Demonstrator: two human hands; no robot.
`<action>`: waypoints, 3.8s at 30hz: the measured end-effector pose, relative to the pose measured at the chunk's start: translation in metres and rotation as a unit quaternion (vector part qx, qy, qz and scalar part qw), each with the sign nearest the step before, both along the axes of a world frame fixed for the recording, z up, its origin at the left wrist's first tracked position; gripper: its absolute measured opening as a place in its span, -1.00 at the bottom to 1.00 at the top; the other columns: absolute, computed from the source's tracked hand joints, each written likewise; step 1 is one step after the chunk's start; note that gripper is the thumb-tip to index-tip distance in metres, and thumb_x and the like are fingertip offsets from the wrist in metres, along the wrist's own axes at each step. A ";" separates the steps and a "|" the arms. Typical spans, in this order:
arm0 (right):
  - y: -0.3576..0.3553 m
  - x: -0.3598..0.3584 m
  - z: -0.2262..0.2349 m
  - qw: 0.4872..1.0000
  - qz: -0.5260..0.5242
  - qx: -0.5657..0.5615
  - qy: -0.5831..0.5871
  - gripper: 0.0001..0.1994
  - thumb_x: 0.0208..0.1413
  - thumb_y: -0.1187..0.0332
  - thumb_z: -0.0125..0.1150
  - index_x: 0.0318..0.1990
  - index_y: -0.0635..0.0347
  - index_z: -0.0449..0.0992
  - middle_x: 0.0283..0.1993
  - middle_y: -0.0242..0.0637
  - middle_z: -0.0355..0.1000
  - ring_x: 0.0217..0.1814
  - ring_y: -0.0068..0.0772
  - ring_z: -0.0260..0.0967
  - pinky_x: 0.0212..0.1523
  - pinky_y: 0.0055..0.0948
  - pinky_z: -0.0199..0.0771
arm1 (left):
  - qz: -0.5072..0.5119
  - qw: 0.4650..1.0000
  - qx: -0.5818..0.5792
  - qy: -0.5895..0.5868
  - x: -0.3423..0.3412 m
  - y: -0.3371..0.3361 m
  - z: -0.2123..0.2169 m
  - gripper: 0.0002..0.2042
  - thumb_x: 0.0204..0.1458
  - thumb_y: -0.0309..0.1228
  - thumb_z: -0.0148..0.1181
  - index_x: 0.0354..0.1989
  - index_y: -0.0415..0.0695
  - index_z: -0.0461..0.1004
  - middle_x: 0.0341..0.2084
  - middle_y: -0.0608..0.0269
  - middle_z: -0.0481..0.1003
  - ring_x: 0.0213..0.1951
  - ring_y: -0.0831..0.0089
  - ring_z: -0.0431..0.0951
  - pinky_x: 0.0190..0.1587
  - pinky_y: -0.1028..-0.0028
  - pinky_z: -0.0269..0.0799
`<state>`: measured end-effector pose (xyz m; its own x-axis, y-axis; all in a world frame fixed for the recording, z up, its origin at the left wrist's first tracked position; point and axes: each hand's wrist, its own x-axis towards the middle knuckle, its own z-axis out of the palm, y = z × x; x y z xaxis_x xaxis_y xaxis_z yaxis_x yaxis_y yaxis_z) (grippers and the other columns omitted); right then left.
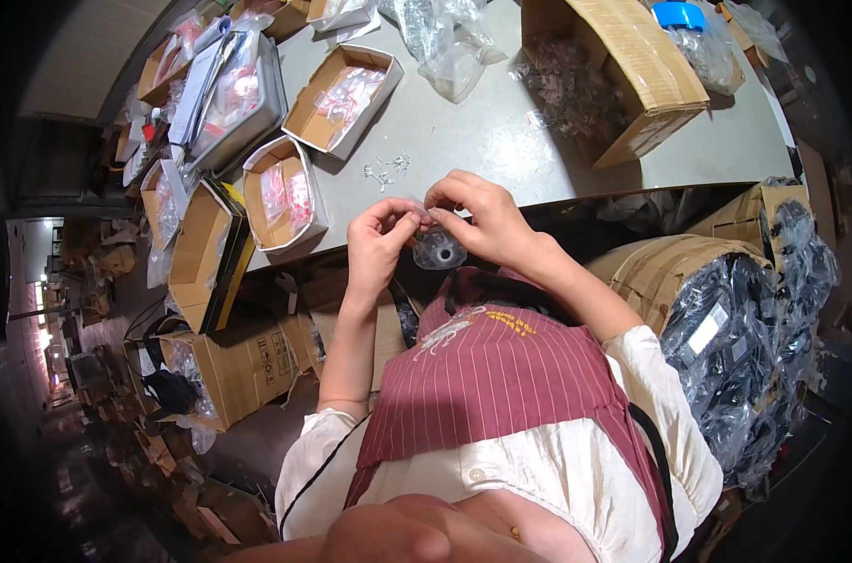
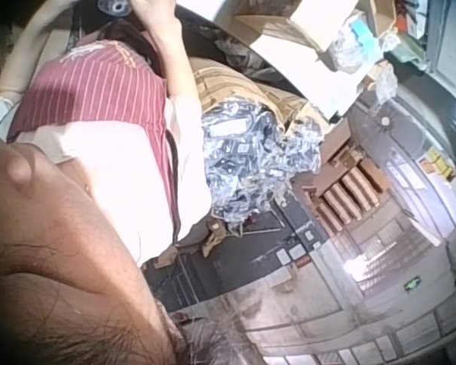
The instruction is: The person places small metal components into a plastic bag by hand and then puts the bag into a larger container.
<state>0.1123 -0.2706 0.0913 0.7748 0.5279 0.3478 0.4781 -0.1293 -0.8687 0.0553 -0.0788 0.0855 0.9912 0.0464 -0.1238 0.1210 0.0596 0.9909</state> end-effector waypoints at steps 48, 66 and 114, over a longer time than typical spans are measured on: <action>0.006 -0.009 0.001 0.995 -0.077 0.048 -0.052 -0.88 0.11 0.59 0.29 -0.19 0.32 0.58 -0.26 -0.14 0.54 -0.27 -0.24 0.57 -0.26 -0.40 0.57 | 0.031 0.999 -0.009 -0.025 -0.002 -0.011 0.010 -0.88 0.22 -0.51 0.23 -0.15 -0.28 0.60 -0.34 0.28 0.64 -0.31 0.62 0.61 -0.34 0.65 0.44; 0.002 -0.006 -0.009 0.977 -0.001 0.109 0.184 -0.86 0.22 0.47 0.23 -0.14 0.35 0.60 -0.25 -0.28 0.59 -0.20 -0.55 0.56 -0.12 -0.50 0.55 | 0.012 1.000 -0.026 -0.004 -0.003 -0.007 0.017 -0.89 0.21 -0.53 0.24 -0.18 -0.31 0.62 -0.35 0.21 0.66 -0.32 0.59 0.62 -0.34 0.62 0.47; 0.000 -0.002 -0.006 0.999 0.019 0.008 0.033 -0.81 0.07 0.50 0.30 -0.13 0.28 0.60 -0.22 -0.10 0.56 -0.20 -0.14 0.58 -0.20 -0.32 0.55 | 0.052 0.965 0.233 -0.112 -0.005 -0.015 0.011 -0.94 0.01 -0.53 0.32 -0.37 -0.24 0.60 -0.53 0.21 0.59 -0.51 0.51 0.58 -0.40 0.52 0.47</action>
<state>0.1107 -0.2707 0.0851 0.7758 0.5522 0.3054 0.4239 -0.0976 -0.9004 0.0506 -0.0942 0.0970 0.9777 0.1447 0.1520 -0.0830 -0.3989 0.9132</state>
